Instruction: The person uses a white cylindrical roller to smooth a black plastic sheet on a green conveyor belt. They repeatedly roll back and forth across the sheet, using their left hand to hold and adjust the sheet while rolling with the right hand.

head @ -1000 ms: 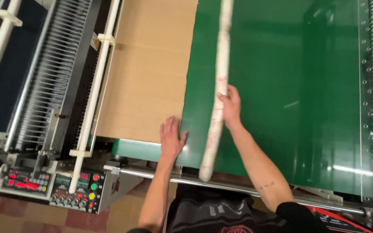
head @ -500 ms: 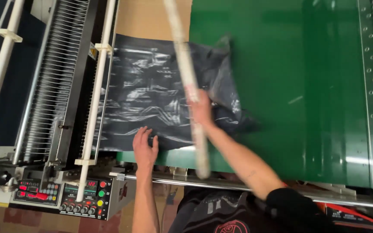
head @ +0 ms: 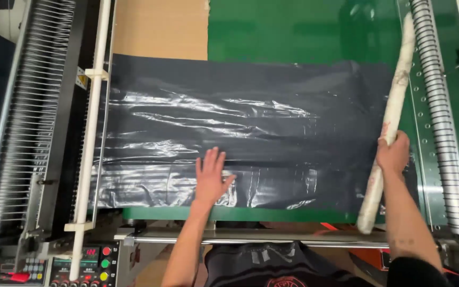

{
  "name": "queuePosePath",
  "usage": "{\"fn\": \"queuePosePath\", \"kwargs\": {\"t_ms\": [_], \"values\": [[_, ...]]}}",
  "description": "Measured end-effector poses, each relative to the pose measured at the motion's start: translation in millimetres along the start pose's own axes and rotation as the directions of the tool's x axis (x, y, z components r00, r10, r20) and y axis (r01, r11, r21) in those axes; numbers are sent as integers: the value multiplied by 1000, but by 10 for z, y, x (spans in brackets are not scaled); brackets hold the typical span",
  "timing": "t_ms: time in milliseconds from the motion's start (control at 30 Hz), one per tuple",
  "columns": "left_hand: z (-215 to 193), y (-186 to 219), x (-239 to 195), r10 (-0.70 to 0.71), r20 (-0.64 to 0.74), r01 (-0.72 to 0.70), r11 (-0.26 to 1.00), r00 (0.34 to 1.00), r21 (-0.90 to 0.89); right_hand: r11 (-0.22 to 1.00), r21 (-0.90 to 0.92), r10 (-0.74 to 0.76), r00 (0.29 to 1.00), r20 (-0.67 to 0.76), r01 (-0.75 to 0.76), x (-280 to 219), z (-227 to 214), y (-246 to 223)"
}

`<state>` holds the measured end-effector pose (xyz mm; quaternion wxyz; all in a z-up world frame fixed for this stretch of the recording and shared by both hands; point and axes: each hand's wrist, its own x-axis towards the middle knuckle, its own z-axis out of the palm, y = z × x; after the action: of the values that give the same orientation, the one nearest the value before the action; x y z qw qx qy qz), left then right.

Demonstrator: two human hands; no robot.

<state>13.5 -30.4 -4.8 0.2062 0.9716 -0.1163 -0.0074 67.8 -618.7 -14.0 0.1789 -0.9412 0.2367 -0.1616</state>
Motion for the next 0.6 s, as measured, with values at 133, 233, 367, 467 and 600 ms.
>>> {"fn": "queuePosePath", "kwargs": {"t_ms": [133,233,367,467,600], "values": [[387,265,27,136,234,-188,957,963,219,964,266,18,1000,1,-18,-281,125,-178],[276,431,114,41,449,-141,971,892,192,892,449,34,997,62,-59,-446,181,-675],[130,549,166,-12,416,-73,980,909,188,784,617,-11,992,123,-68,-752,138,-1408],[333,452,210,-30,435,-74,973,900,220,724,685,-49,984,171,-82,-808,260,-1693],[238,456,168,-38,402,-51,977,915,207,614,782,-96,973,210,-108,-880,417,-2202]]}}
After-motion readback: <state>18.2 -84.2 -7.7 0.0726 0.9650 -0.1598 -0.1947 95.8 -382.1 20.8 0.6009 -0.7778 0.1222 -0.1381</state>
